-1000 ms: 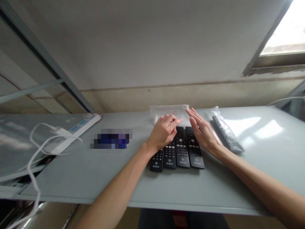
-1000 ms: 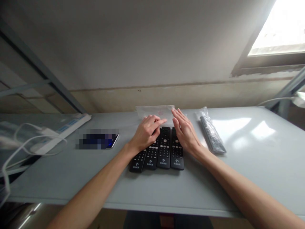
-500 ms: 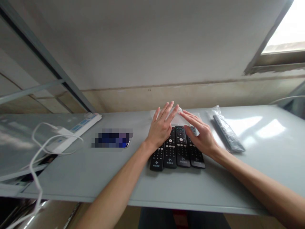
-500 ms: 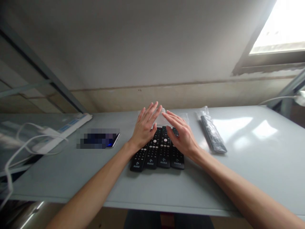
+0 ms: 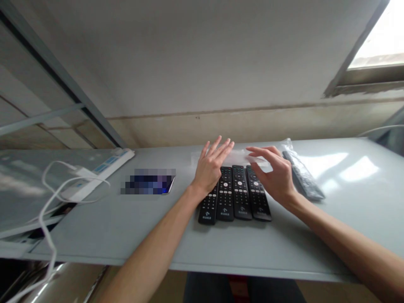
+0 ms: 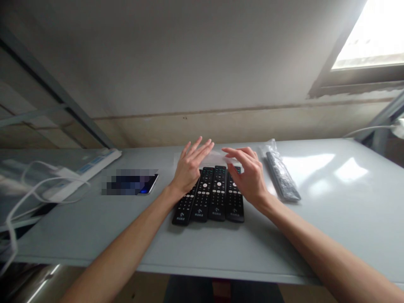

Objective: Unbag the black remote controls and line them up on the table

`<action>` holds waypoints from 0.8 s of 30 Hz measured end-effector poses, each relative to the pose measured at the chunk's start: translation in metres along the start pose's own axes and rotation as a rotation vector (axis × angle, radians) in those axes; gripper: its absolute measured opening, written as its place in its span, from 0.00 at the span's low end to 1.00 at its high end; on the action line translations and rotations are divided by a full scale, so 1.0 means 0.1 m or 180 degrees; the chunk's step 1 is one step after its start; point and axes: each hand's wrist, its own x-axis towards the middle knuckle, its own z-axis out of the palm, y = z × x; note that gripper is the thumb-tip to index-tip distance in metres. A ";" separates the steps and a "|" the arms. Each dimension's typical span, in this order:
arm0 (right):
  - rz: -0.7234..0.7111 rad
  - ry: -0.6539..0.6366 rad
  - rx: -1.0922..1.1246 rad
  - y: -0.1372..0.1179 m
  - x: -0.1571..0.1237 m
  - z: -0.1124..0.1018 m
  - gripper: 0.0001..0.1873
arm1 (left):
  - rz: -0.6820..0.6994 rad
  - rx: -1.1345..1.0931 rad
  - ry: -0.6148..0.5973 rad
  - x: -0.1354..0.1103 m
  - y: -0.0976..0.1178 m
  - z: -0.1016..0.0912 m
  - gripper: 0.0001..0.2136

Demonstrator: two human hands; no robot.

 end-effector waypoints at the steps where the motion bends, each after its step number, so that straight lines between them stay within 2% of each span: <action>1: -0.0005 0.0039 -0.0037 0.01 0.01 -0.01 0.19 | -0.0054 0.0010 0.0051 0.00 -0.01 0.00 0.37; 7: -0.0082 0.0067 -0.0123 0.08 0.00 0.00 0.15 | -0.0326 0.0186 0.0416 -0.01 -0.03 0.04 0.28; 15: -0.0158 -0.0158 -0.0001 0.07 -0.02 0.02 0.21 | -0.0172 0.0140 0.0258 0.00 0.02 0.04 0.13; 19: -0.0129 -0.0148 0.0093 0.06 -0.01 0.02 0.20 | -0.0183 0.0147 0.0373 0.00 -0.01 0.04 0.12; 24: 0.0071 0.0081 -0.0032 0.07 -0.01 0.03 0.11 | -0.0206 0.0096 0.0447 -0.01 -0.05 0.07 0.12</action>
